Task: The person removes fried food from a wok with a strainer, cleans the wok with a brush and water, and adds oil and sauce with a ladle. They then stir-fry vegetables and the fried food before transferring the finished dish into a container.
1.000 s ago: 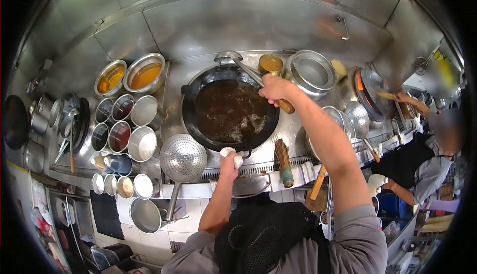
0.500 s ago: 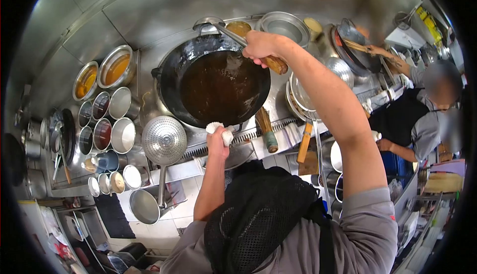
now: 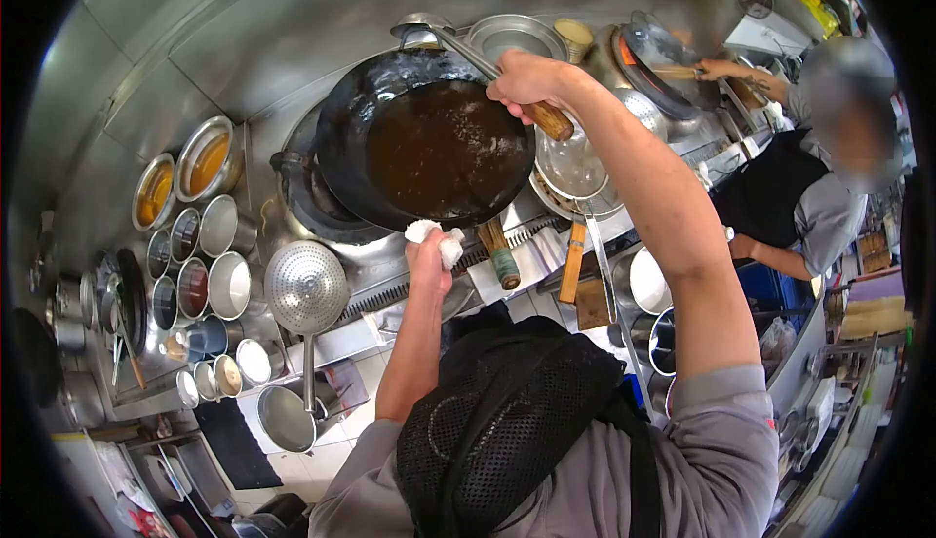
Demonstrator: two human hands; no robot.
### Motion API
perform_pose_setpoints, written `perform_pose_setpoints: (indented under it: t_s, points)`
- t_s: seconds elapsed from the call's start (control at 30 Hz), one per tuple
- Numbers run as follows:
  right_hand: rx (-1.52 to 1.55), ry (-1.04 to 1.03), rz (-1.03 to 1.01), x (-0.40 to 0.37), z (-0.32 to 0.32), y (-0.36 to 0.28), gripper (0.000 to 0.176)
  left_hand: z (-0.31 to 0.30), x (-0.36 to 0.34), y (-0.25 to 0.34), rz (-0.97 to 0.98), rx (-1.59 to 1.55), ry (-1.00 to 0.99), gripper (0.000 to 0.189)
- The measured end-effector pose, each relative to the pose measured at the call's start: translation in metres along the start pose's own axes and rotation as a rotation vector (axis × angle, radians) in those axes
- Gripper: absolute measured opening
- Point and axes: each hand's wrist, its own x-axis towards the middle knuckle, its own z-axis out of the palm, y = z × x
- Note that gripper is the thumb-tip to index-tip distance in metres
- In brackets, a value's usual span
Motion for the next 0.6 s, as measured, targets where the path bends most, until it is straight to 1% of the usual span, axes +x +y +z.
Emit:
perform_pose_setpoints:
  t_s: [0.07, 0.17, 0.27, 0.4, 0.5, 0.6]
  points:
    - [0.025, 0.021, 0.003, 0.000, -0.007, 0.010, 0.018, 0.013, 0.000, 0.001, -0.031, 0.041, 0.070, 0.014]
    - [0.037, 0.027, 0.015, 0.001, -0.014, 0.020, 0.018, 0.022, 0.006, -0.004, -0.015, 0.056, 0.027, 0.015]
    - [0.071, 0.056, 0.007, -0.008, -0.024, 0.026, 0.018, 0.040, 0.000, -0.001, -0.028, 0.064, 0.019, 0.014]
    - [0.079, 0.076, 0.015, -0.010, -0.032, 0.039, 0.017, 0.046, 0.006, -0.009, -0.050, 0.084, 0.010, 0.014]
    - [0.082, 0.070, 0.021, -0.010, -0.038, 0.050, 0.017, 0.060, 0.001, -0.008, -0.040, 0.093, 0.034, 0.012]
    - [0.106, 0.071, 0.027, -0.009, -0.041, 0.060, 0.018, 0.068, -0.001, -0.010, -0.001, 0.094, 0.000, 0.011]
